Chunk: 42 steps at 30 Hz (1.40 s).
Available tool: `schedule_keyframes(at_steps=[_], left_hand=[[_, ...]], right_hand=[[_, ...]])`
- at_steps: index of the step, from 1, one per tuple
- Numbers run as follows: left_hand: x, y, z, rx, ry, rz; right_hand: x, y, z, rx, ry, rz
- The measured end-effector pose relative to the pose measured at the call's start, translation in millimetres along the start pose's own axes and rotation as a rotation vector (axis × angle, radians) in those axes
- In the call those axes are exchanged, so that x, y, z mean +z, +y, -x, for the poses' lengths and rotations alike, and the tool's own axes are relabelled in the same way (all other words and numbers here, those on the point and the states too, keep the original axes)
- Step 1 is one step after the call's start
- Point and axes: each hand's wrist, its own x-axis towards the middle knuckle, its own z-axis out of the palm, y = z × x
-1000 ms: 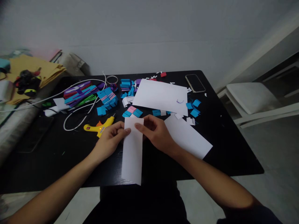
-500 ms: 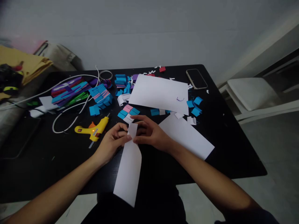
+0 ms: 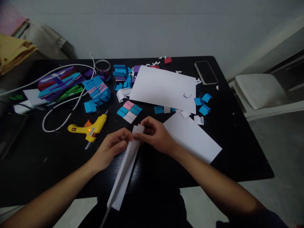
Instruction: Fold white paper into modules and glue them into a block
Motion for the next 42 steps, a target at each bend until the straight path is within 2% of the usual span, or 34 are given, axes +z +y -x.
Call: schedule_keyframes(at_steps=[2, 7, 13, 16, 20, 29, 34, 37, 42], left_hand=[[0.9, -2.9, 1.2, -0.023, -0.021, -0.001], [6.1, -7.8, 2.0, -0.031, 0.049, 0.061], [9.9, -6.0, -0.3, 0.000, 0.099, 0.182], [11.5, -5.1, -0.6, 0.029, 0.114, 0.159], [12.7, -4.1, 0.0, 0.091, 0.136, 0.022], [13.1, -3.8, 0.5, 0.103, 0.218, -0.117], [14.9, -5.2, -1.2, 0.116, 0.335, -0.055], [15.1, -4.7, -1.4, 0.079, 0.344, 0.031], [14.9, -1.9, -0.9, 0.069, 0.349, 0.013]], right_hand=[[3.6, 0.9, 1.8, -0.027, 0.053, 0.039], [7.4, -1.1, 6.9, -0.095, 0.154, 0.104], [3.0, -0.5, 7.0, 0.031, 0.131, -0.112], [2.5, 2.6, 5.0, 0.064, 0.138, -0.181], [3.6, 3.9, 3.0, 0.058, 0.175, -0.189], [7.2, 1.3, 2.3, 0.027, 0.197, -0.138], [8.6, -0.9, 2.2, 0.047, 0.199, -0.167], [7.7, -1.7, 3.0, 0.065, 0.175, -0.209], [6.8, -3.4, 3.1, 0.093, 0.192, -0.191]])
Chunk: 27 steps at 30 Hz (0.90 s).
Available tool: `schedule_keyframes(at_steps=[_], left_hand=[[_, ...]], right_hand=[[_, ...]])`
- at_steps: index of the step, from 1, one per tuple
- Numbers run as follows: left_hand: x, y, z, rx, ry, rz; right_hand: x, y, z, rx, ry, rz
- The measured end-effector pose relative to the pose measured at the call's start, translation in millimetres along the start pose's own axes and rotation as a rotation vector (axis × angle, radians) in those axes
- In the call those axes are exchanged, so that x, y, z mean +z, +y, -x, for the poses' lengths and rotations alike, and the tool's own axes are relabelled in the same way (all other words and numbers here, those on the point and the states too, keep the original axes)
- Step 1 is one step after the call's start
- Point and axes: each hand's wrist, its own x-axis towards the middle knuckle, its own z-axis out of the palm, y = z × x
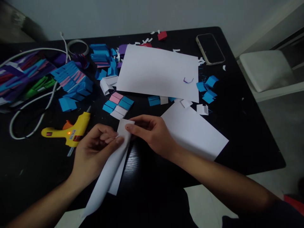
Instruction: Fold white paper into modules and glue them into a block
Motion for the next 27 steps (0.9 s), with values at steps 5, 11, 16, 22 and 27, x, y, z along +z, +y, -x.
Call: schedule_keyframes(at_steps=[5, 11, 16, 22, 27], left_hand=[[-0.5, 1.3, 1.0, 0.011, -0.026, -0.003], [-0.6, 2.9, 2.1, 0.000, -0.004, -0.044], [-1.7, 0.7, 6.1, 0.037, -0.031, -0.073], [-3.3, -5.2, 10.0, 0.161, -0.006, -0.186], [-5.1, -6.8, 12.8, 0.196, -0.014, -0.248]], right_hand=[[0.4, 1.0, -0.6, -0.017, 0.011, 0.007], [1.4, 2.9, 2.1, -0.117, 0.042, 0.132], [2.2, 3.6, 4.9, -0.239, 0.063, 0.242], [2.2, 5.2, 6.5, -0.276, 0.053, 0.224], [1.1, 5.3, 6.8, -0.287, 0.037, 0.237]])
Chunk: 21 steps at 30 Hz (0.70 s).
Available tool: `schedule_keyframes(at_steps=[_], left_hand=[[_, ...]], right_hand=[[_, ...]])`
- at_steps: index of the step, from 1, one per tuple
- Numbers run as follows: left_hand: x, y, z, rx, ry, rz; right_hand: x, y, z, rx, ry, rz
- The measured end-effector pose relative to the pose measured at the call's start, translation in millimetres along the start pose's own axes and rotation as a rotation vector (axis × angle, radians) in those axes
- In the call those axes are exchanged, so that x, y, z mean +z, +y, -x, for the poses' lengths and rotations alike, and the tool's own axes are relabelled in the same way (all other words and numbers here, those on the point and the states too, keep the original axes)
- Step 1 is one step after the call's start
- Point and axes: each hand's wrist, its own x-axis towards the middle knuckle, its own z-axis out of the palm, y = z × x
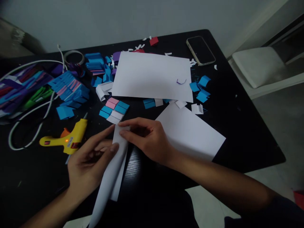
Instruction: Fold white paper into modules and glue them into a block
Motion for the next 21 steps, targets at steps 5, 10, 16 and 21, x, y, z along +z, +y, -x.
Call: schedule_keyframes(at_steps=[5, 10, 16, 21], left_hand=[[-1.6, 0.3, 0.2, 0.012, 0.006, -0.024], [-1.8, 0.3, 0.2, 0.010, 0.022, -0.052], [-0.7, -0.8, 1.4, 0.017, 0.035, -0.063], [-0.4, -1.0, 2.3, 0.037, 0.030, -0.091]], right_hand=[[-0.4, 0.1, 0.4, -0.010, -0.016, -0.029], [0.5, -1.4, 0.5, 0.007, -0.013, -0.027], [0.5, -1.8, 0.2, 0.003, -0.008, -0.033], [0.4, -1.2, 0.2, -0.003, -0.007, -0.020]])
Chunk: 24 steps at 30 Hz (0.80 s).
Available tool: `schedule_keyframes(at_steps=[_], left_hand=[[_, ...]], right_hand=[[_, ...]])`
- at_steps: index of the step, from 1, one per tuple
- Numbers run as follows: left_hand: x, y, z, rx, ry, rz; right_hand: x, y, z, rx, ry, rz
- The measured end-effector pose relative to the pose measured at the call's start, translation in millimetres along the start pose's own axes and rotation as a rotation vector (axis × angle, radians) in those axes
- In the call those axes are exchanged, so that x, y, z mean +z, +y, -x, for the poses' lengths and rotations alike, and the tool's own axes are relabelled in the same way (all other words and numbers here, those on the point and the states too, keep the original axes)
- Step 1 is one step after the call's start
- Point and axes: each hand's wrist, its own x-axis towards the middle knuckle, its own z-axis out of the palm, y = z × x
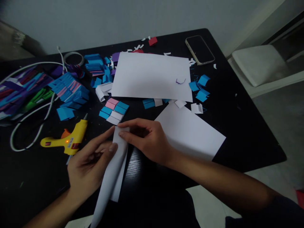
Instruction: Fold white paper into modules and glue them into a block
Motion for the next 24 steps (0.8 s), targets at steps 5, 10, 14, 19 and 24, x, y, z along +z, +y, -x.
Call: schedule_keyframes(at_steps=[5, 10, 14, 19, 24], left_hand=[[0.3, 0.5, -0.1, 0.012, 0.006, -0.030], [0.5, 2.1, -0.9, 0.000, 0.021, -0.045], [0.9, 2.2, -0.5, 0.002, 0.022, -0.051], [1.4, 1.2, -0.9, 0.015, 0.010, -0.041], [1.0, 2.0, -1.4, 0.028, -0.010, -0.024]], right_hand=[[0.0, 1.0, 0.0, 0.005, 0.009, -0.007], [-0.5, 0.5, 0.4, 0.003, 0.001, -0.003], [-0.3, 0.5, 0.3, -0.012, -0.006, -0.009], [0.0, 1.8, -0.3, -0.009, -0.004, -0.018], [0.1, 1.1, 0.0, 0.010, -0.002, -0.036]])
